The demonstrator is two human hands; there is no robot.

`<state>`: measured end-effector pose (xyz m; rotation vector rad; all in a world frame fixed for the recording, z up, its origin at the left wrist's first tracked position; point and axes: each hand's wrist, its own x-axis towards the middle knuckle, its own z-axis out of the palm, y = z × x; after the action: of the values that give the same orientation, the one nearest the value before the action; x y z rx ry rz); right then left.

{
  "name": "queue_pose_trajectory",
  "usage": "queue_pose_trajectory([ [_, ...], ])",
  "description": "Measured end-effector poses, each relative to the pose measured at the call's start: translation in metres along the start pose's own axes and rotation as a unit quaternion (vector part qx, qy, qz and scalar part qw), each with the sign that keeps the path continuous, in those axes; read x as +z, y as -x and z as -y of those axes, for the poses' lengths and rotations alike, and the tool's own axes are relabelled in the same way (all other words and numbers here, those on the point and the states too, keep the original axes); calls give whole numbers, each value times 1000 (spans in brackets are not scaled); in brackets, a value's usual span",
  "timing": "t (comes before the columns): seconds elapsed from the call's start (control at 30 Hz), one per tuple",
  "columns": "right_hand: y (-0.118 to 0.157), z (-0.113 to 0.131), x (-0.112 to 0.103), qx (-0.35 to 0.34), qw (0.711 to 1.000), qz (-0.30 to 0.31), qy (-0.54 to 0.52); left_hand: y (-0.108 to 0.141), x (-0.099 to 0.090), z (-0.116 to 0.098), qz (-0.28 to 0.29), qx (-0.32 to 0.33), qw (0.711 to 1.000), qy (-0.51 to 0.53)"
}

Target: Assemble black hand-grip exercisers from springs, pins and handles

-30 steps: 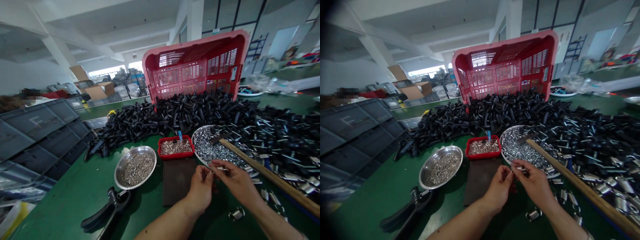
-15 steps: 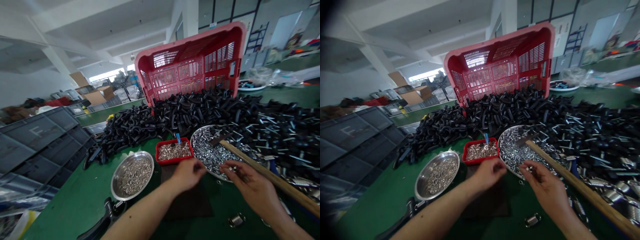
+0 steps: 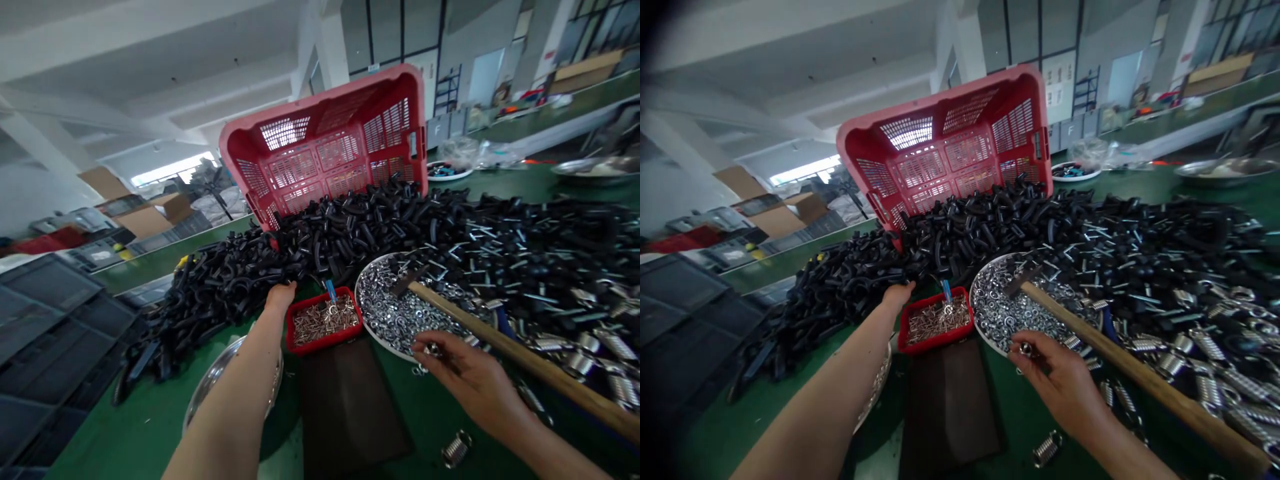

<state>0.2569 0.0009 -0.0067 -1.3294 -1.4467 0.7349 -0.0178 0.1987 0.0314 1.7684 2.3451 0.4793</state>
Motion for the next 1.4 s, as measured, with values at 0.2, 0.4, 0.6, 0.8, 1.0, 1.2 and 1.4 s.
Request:
queue_pose_trajectory([
  [0.2,0,1,-2,-18,996,-51,76,29,-55,5,-125,69,983,112],
  [0.4,1,29,-2,19,999,-46,-8,135,-25,-16,128,20,737,664],
  [0.6,-6,54,13,-13,995,59,-82,205,29,-28,382,-173,498,759],
  [0.8,-17,50,31,-7,995,77,-64,208,34,-28,414,-239,451,754],
  [1.0,-21,49,37,-63,992,101,33,205,36,-23,471,-243,414,740],
  [1.2,-30,45,38,63,977,203,28,200,38,-13,573,-196,383,698],
  [1.4,-55,22,22,76,970,174,149,200,39,-7,595,-178,305,722],
])
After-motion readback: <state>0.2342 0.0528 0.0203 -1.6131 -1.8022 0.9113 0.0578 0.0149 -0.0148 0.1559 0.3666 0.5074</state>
